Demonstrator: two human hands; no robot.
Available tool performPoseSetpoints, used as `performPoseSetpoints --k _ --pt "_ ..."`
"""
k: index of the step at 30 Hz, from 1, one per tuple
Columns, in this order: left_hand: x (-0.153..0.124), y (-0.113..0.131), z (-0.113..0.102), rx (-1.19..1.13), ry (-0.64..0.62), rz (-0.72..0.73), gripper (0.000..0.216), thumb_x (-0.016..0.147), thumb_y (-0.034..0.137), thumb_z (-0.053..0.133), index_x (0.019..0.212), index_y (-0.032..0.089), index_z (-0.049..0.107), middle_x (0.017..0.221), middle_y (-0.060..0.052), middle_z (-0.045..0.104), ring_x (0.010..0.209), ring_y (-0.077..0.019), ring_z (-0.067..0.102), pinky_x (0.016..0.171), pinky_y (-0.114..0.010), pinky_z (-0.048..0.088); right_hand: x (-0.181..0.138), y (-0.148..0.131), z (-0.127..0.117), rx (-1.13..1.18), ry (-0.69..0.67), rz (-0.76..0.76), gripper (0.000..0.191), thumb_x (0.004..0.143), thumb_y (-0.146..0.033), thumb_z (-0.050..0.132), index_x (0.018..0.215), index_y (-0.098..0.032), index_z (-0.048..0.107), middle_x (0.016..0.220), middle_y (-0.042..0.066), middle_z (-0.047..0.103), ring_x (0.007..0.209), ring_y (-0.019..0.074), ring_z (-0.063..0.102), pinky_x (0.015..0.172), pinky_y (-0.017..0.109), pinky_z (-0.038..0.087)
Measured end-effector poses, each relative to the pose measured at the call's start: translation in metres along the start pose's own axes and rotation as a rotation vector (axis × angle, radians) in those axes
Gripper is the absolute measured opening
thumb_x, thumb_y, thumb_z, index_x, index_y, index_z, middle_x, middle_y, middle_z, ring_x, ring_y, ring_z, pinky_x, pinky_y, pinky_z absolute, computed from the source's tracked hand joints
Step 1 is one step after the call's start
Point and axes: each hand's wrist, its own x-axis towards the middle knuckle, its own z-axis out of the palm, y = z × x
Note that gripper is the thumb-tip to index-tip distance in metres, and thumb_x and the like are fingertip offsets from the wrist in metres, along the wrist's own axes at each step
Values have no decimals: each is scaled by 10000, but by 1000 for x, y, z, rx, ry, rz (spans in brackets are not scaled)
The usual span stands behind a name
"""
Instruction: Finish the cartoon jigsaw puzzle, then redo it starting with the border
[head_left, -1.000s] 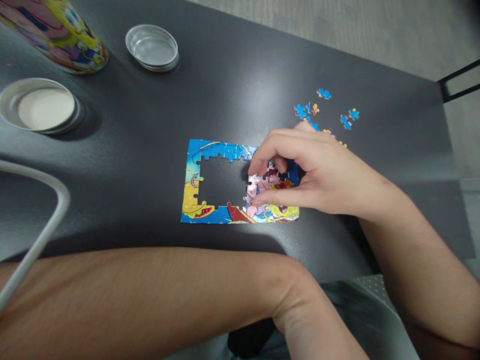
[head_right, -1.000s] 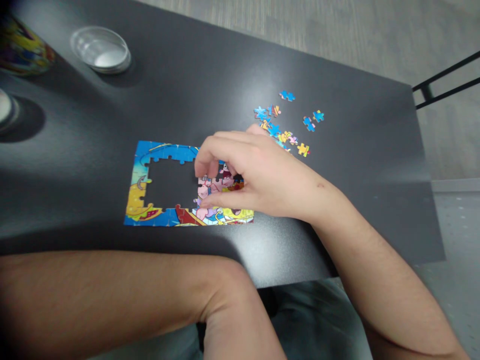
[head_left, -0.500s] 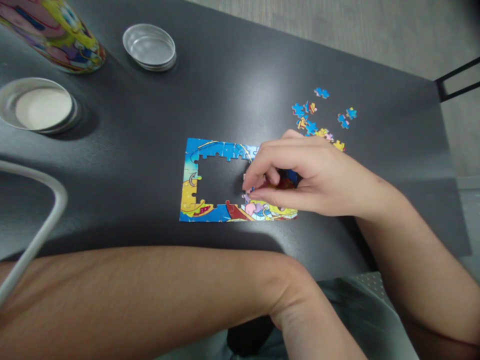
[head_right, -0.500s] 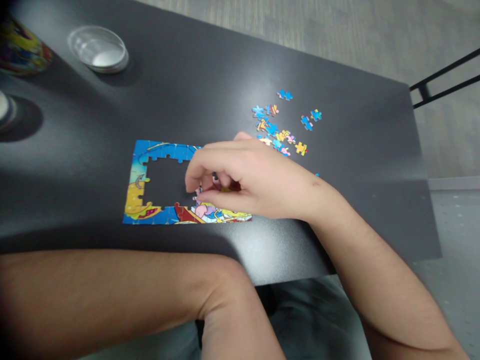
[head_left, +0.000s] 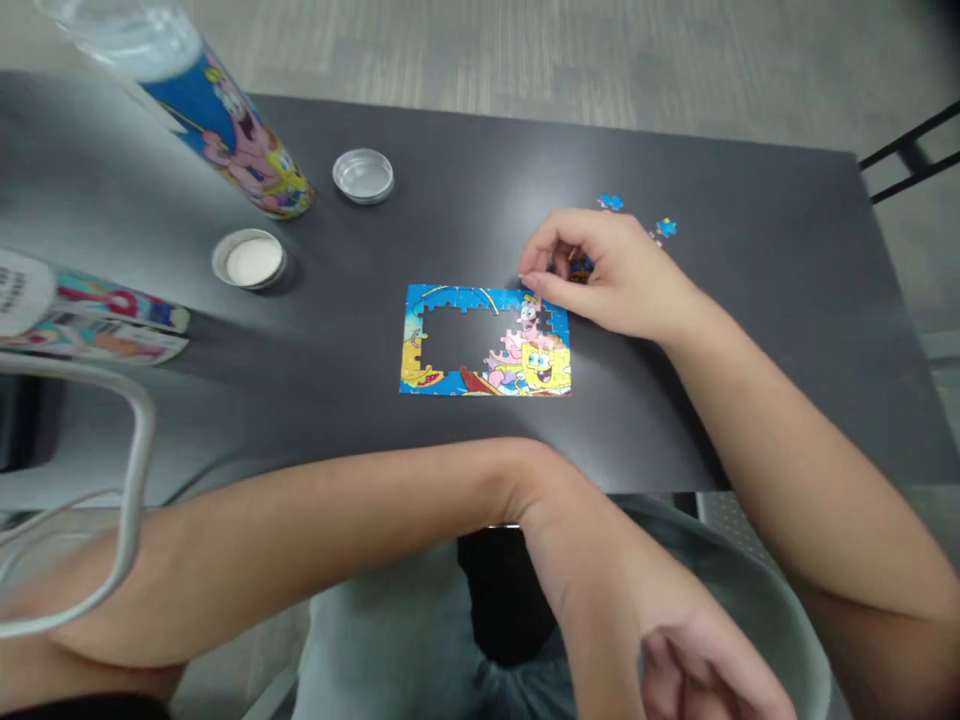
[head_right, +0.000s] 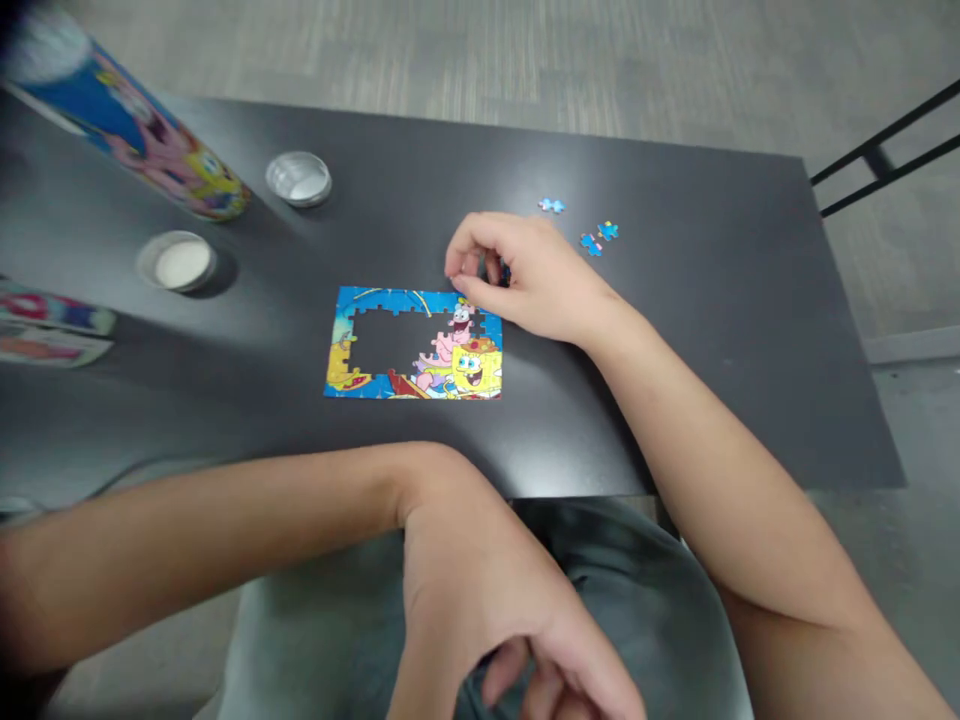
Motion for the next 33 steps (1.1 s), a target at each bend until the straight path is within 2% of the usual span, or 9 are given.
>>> performPoseSetpoints --k 1,2,4,6,8,10,17,25,33 --pt "-14 14 4 -74 -62 -45 452 434 92 903 773 370 794 945 72 821 833 -223 830 694 -328 647 1 3 1 -39 -13 -18 172 1144 -458 770 1149 -299 835 1107 59 858 882 269 705 948 513 624" --pt "-30 28 9 -14 -9 -13 486 488 59 970 835 362 816 965 74 834 843 -219 848 709 -341 655 3 5 1 -74 -12 -31 173 1128 -453 773 1151 -294 837 1127 66 854 916 278 713 993 524 613" --pt "-66 52 20 264 379 136 537 606 109 1153 993 365 882 947 53 831 846 -226 843 716 -371 649 4 7 1 -118 2 -38 214 1097 -474 793 1195 -289 840 1216 88 849 1001 304 724 1060 541 596" --pt "-102 65 29 522 924 155 539 687 272 1270 1057 329 882 936 20 796 823 -216 761 812 -402 678 2 8 1 -131 15 -35 289 1060 -499 828 1253 -285 830 1311 114 835 1080 335 727 1122 566 582" --pt "-128 63 29 664 1441 292 680 722 647 1285 1058 284 817 954 -10 742 825 -215 694 775 -396 642 0 8 0 -127 -4 -39 360 1022 -508 866 1295 -278 815 1369 131 819 1125 356 728 1195 607 560" --pt "-141 50 22 782 1696 284 830 681 825 1252 1080 255 799 949 -17 710 813 -192 627 721 -355 559 -2 8 -1 -114 -35 -53 413 993 -511 891 1316 -270 804 1392 136 805 1129 357 732 1249 643 536" --pt "-130 0 -1 1033 1802 129 474 937 599 1109 1150 236 890 1171 -35 714 694 -124 489 671 -364 432 -3 12 2 -97 -112 -66 456 978 -490 912 1351 -250 807 1380 139 787 1204 377 755 1285 683 523" --pt "-134 1 6 1184 1765 -62 389 980 451 1084 1294 266 950 1255 -43 722 811 -172 555 818 -395 518 -4 6 -1 -88 -135 -40 416 992 -465 930 1342 -265 829 1353 129 789 1294 410 766 1322 710 507" --pt "-123 6 8 1142 1778 -125 297 952 299 1104 1216 264 973 1168 -28 763 863 -205 599 907 -419 531 -6 2 -2 -92 -136 -29 502 934 -533 982 1340 -272 842 1390 142 813 1287 428 771 1315 712 494"
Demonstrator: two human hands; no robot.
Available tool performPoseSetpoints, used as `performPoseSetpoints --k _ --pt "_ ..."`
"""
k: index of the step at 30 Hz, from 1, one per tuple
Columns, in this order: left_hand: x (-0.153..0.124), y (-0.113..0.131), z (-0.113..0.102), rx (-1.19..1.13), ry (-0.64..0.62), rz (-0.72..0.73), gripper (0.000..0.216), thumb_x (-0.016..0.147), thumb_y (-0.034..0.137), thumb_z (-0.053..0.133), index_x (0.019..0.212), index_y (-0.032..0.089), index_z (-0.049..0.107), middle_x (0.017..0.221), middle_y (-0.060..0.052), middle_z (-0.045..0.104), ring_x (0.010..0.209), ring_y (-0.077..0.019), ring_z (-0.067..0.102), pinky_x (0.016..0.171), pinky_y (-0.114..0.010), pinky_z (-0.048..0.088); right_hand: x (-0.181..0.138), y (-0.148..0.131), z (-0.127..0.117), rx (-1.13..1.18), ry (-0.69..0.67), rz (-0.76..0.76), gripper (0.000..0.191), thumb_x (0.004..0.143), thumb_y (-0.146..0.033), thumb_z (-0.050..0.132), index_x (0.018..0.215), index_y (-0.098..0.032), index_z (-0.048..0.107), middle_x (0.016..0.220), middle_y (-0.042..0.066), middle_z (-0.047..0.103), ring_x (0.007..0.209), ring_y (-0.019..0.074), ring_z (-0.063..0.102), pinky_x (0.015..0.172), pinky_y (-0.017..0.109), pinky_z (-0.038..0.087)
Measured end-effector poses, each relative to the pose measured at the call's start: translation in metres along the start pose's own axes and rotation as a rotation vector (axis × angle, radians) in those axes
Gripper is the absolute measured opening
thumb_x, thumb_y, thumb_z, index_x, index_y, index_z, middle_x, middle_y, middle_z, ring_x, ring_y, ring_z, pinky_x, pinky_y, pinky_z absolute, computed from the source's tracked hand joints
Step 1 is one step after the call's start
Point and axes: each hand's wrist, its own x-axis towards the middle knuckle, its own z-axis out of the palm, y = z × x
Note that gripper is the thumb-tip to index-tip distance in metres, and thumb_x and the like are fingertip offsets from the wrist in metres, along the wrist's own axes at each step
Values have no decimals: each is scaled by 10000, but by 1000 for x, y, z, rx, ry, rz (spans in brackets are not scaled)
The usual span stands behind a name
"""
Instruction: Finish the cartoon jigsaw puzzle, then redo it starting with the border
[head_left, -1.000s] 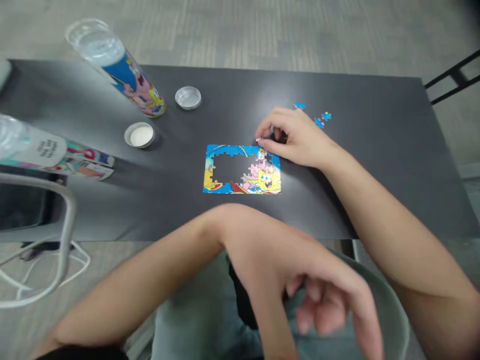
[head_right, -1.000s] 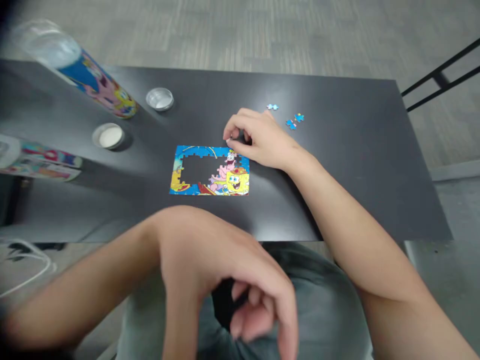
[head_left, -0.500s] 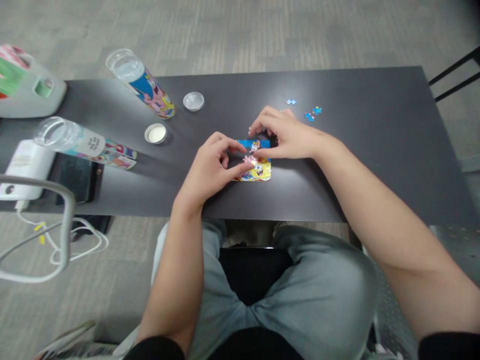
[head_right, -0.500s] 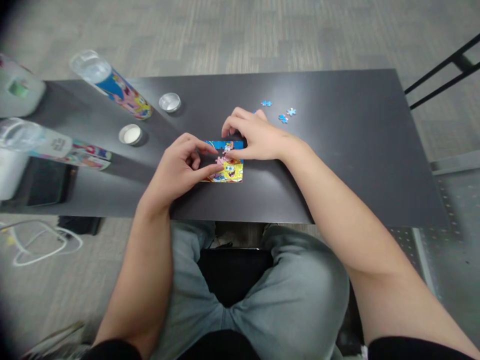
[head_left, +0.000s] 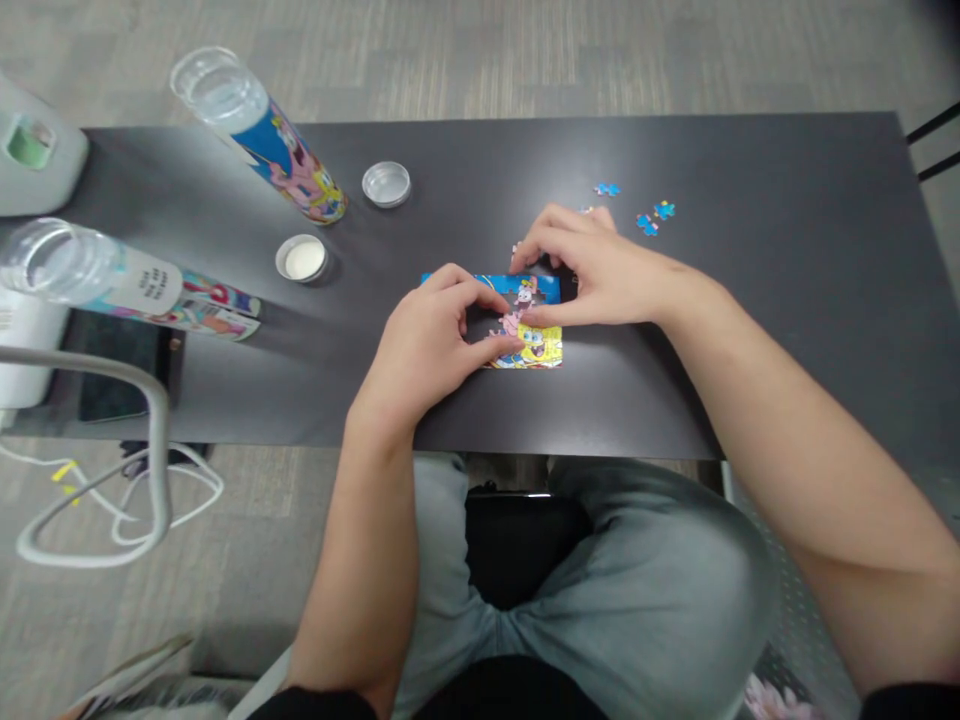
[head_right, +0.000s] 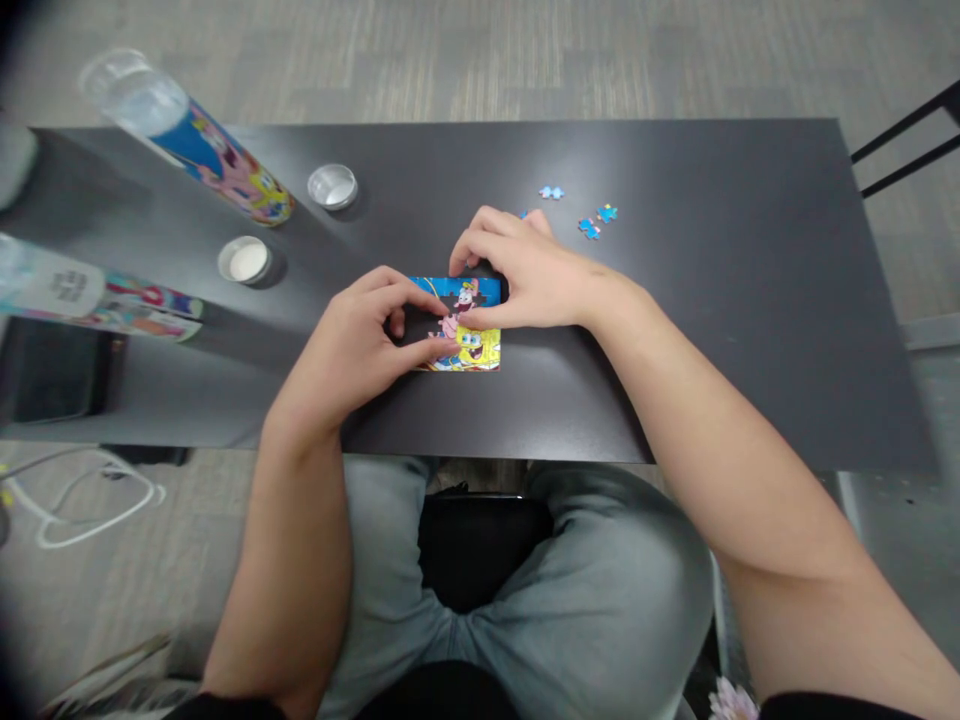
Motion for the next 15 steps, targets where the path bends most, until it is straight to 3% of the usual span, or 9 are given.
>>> performPoseSetpoints --k 8,15 --pt "-2 3 3 -81 -5 -21 347 937 289 1117 1159 230 858 1132 -14 821 872 -211 649 876 -422 491 -2 0 -2 5 -8 -1 509 938 -548 979 1344 -269 852 1399 144 817 1269 409 762 1320 694 472" --pt "-3 6 2 -184 -42 -22 167 1108 353 950 1113 232 836 1009 -18 840 888 -229 701 871 -383 555 -2 0 -5 7 -34 0 531 952 -600 992 1355 -275 876 1394 129 817 1233 391 758 1309 670 449"
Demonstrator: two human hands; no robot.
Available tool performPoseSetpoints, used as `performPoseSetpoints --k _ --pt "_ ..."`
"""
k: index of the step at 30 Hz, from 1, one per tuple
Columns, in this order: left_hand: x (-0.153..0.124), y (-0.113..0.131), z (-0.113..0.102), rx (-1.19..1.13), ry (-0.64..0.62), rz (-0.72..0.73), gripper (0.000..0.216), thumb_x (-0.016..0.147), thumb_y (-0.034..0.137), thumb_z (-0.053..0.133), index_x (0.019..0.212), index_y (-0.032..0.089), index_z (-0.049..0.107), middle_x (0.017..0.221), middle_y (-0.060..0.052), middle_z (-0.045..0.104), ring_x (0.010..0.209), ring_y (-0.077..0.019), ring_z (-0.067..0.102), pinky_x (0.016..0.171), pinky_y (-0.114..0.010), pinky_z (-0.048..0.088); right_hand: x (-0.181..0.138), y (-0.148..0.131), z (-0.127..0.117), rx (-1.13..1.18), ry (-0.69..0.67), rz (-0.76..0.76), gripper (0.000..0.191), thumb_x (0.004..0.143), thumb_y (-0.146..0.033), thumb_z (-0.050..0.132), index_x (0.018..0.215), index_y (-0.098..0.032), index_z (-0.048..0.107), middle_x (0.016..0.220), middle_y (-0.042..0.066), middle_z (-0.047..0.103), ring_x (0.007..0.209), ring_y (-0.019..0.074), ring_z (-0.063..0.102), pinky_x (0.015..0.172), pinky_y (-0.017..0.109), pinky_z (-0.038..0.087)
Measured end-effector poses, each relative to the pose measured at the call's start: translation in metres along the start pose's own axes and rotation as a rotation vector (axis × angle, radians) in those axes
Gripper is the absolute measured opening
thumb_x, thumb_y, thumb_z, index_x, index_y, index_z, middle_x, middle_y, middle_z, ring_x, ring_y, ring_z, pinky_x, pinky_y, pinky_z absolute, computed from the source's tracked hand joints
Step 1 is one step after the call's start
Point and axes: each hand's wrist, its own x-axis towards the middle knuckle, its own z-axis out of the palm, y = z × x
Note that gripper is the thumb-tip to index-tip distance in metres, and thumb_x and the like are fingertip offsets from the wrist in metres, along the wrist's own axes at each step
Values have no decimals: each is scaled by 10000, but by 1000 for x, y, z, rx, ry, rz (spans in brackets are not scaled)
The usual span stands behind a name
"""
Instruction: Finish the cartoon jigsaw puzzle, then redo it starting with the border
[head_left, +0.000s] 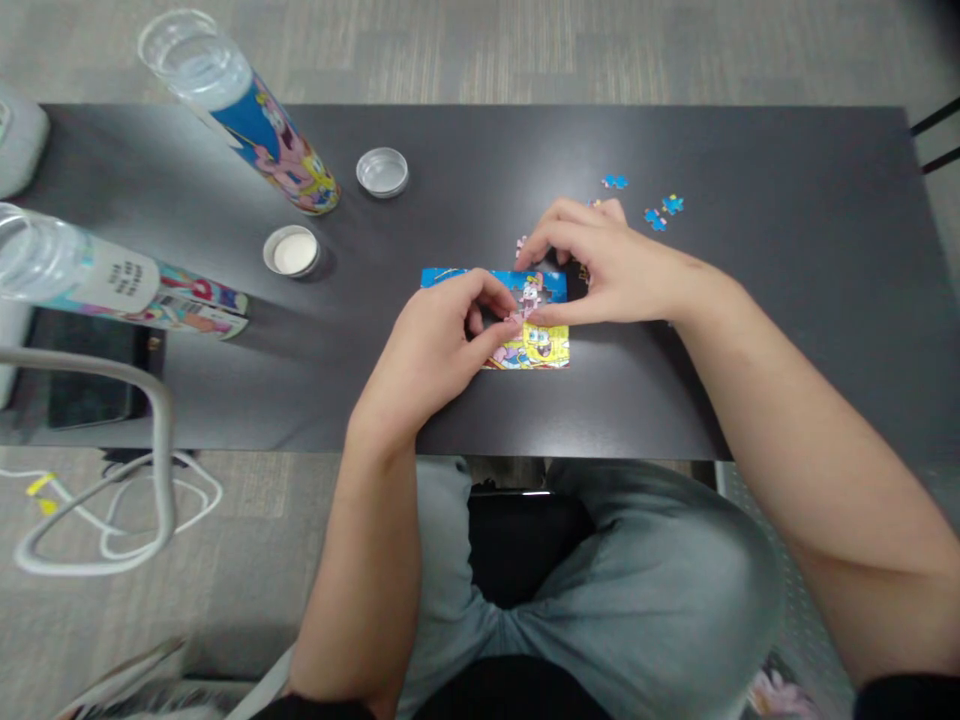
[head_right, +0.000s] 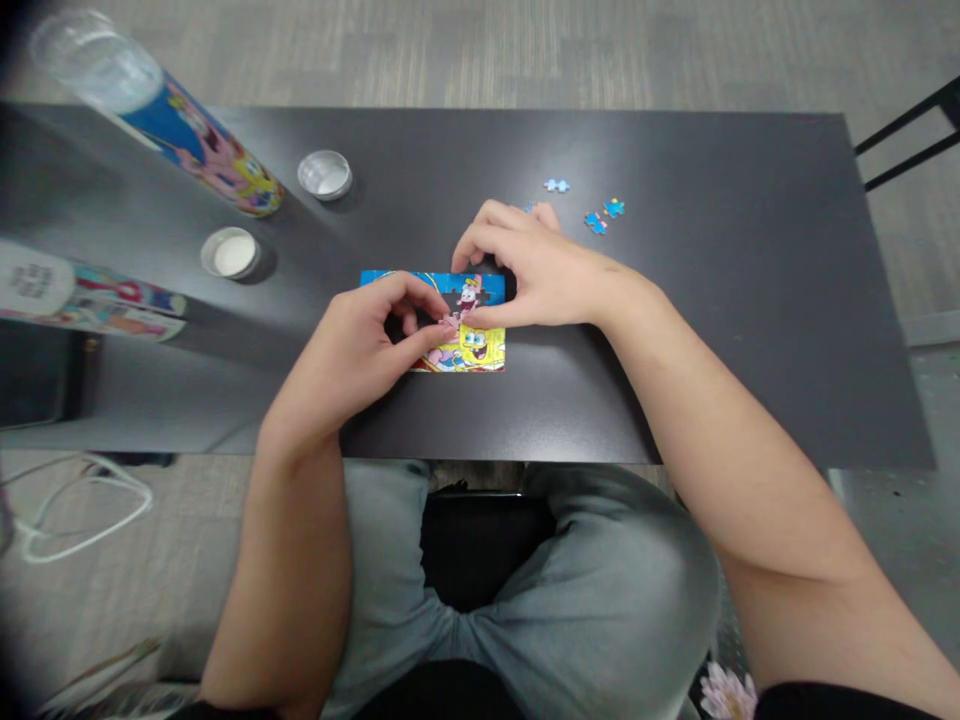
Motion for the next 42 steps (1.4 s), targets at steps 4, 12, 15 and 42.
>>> performPoseSetpoints --k 4,12,15,42 --pt "-1 -3 -1 -17 14 58 134 1106 316 965 1146 229 870 1019 -21 856 901 -225 727 876 -369 571 -1 0 -1 6 -1 -4 549 940 -627 1009 1351 -284 888 1392 117 824 1210 377 764 1291 646 448" --pt "1 -7 1 82 -17 216 152 1138 247 825 1199 236 964 1154 -63 883 952 -232 770 924 -379 634 0 -1 -4 20 -1 5 511 955 -677 997 1313 -323 910 1365 102 857 1154 371 764 1281 650 466" --pt "2 -7 1 80 -10 222 118 1127 260 831 1152 227 942 1118 -58 892 940 -230 774 919 -372 633 0 -1 -6 15 -22 -2 507 949 -675 1008 1316 -339 913 1371 98 859 1165 381 769 1270 643 468" --pt "2 -12 2 66 20 233 213 1167 274 780 1239 235 976 1185 -69 927 1054 -279 821 1031 -449 662 -1 -16 11 -161 -42 48 800 926 -714 988 1601 -352 758 1651 191 660 1619 559 585 1369 775 415"
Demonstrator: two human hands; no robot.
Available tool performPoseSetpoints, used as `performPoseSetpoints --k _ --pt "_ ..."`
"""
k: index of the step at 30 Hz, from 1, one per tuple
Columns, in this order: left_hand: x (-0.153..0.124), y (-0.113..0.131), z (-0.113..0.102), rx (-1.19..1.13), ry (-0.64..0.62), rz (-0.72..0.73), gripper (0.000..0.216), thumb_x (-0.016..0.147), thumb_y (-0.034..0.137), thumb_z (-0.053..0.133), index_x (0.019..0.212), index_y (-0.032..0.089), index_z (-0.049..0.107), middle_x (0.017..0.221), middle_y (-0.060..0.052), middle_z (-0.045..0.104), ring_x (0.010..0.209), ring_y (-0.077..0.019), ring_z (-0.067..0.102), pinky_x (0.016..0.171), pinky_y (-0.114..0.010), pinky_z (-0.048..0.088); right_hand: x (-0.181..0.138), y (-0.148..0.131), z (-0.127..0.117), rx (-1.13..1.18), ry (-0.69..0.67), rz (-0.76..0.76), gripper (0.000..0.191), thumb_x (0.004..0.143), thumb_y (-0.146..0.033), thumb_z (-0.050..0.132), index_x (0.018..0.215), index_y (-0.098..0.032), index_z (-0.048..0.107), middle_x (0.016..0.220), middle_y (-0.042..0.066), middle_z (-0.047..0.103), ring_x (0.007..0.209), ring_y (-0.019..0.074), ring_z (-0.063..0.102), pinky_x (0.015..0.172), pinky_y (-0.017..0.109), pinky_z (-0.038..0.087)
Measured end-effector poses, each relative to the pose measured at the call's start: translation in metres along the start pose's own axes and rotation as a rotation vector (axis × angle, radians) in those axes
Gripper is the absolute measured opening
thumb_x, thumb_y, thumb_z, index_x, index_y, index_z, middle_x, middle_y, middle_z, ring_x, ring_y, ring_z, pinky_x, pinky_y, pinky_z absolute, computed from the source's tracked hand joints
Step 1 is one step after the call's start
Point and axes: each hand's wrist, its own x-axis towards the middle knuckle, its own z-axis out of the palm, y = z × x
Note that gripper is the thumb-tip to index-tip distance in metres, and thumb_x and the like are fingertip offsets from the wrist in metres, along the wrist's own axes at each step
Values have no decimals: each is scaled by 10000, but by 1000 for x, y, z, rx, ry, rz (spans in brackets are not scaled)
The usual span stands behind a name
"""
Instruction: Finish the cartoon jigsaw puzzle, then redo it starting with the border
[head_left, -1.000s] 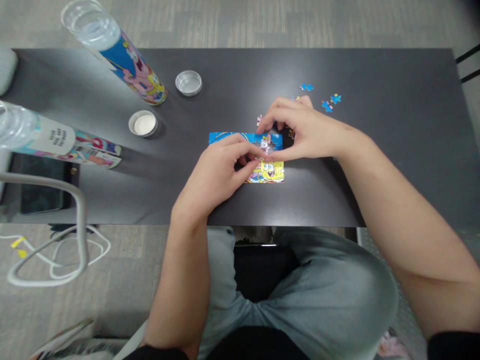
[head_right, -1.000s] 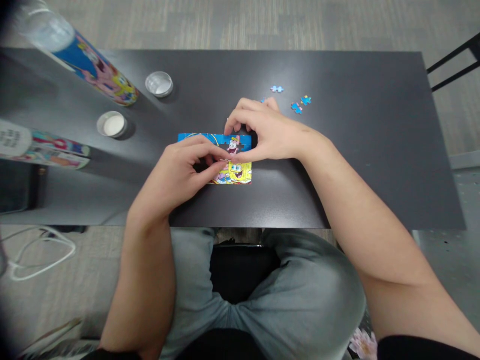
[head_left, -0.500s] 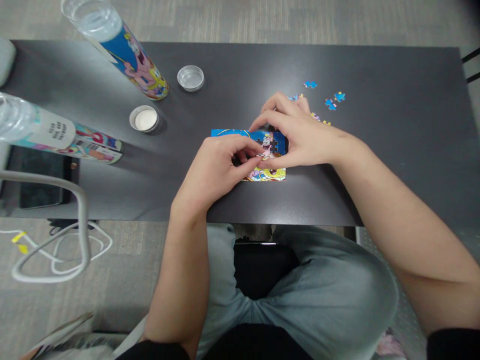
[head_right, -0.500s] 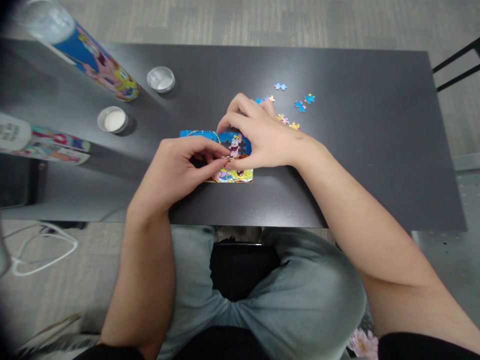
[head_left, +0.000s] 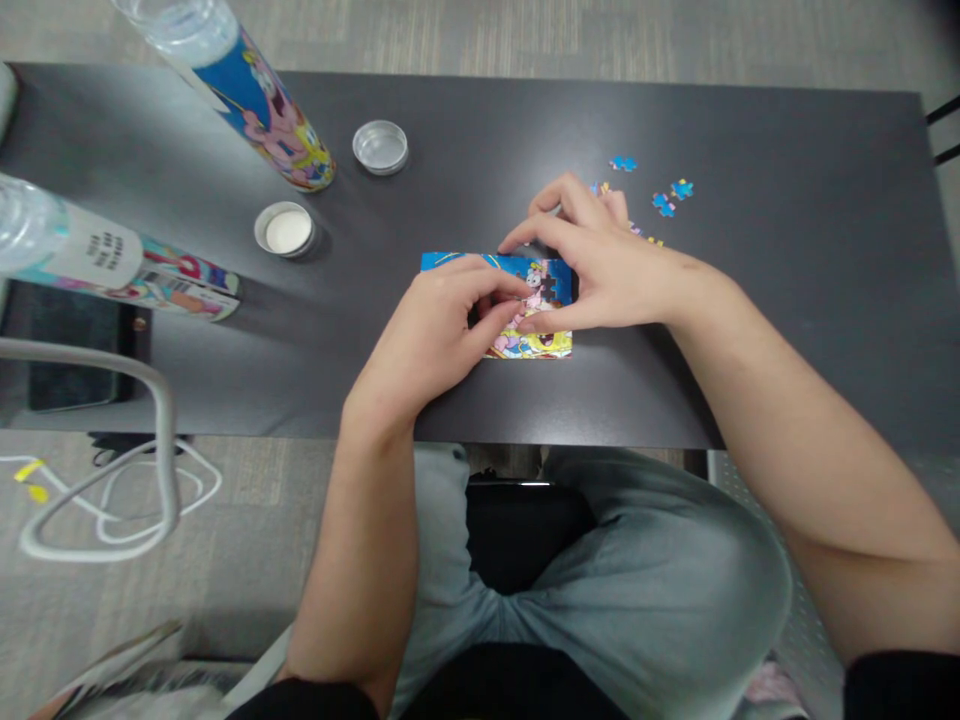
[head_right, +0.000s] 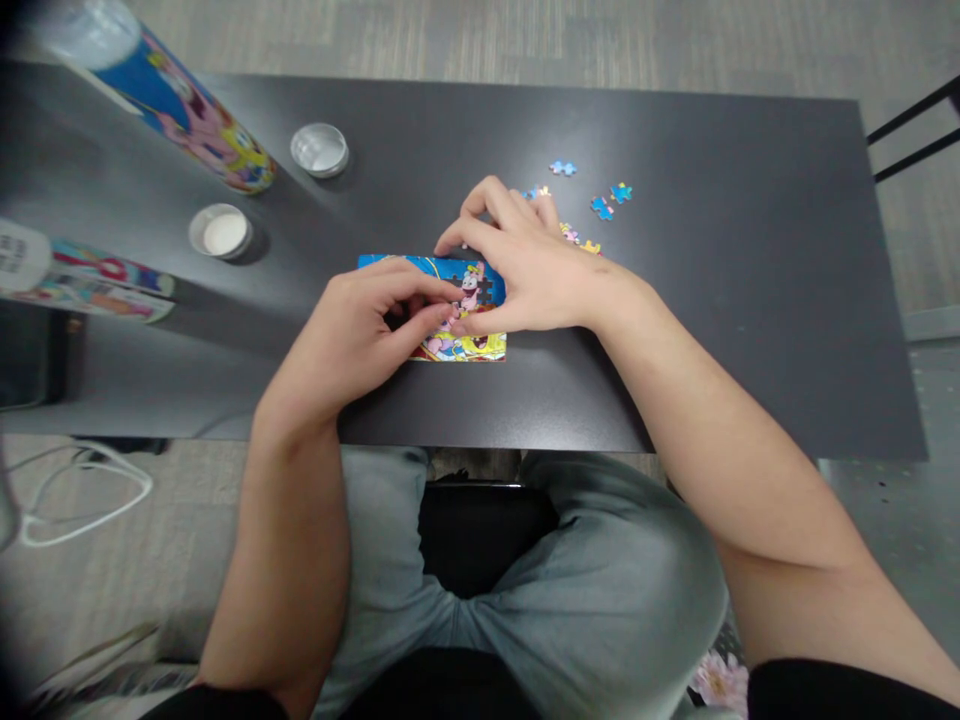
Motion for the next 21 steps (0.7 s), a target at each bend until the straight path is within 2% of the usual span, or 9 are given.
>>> performPoseSetpoints --k 3,9,13,15,18,21 --pt "0 1 -1 13 6 5 212 1185 265 754 1206 243 964 1194 -71 914 1107 -290 822 1090 -469 661 0 0 0 -3 10 5 808 917 -697 999 1607 -349 763 1653 193 655 1618 571 586 1363 778 415" --pt "0 4 -2 -47 35 -82 146 1184 331 799 1203 280 934 1175 -69 876 1040 -275 794 955 -437 639 0 1 0 18 29 -7 804 879 -671 1030 1578 -356 787 1602 180 707 1596 552 589 1325 736 458" --pt "-1 2 0 -112 80 -139 140 1186 403 849 1220 276 895 1078 -46 869 977 -251 789 863 -397 624 0 -1 -5 62 42 -8 765 876 -687 1039 1534 -358 831 1556 160 751 1503 521 641 1288 707 478" --pt "-2 0 2 -151 121 -169 214 1192 482 879 1217 270 875 1069 -49 875 962 -244 796 829 -388 616 1 -4 -9 102 44 -3 658 915 -677 1017 1464 -346 866 1523 158 776 1452 514 674 1267 709 480" --pt "0 1 4 -227 180 -194 458 1188 714 903 1183 259 843 1156 -86 904 1011 -260 832 841 -401 655 3 -8 -16 165 51 0 444 1011 -688 944 1286 -340 908 1430 142 836 1385 491 713 1253 707 481" --pt "2 3 7 -298 220 -194 627 1160 871 892 1158 248 821 1209 -111 914 1075 -277 862 949 -443 724 6 -10 -17 253 57 -28 441 1078 -774 877 1122 -335 895 1267 113 867 1227 418 746 1219 672 519"
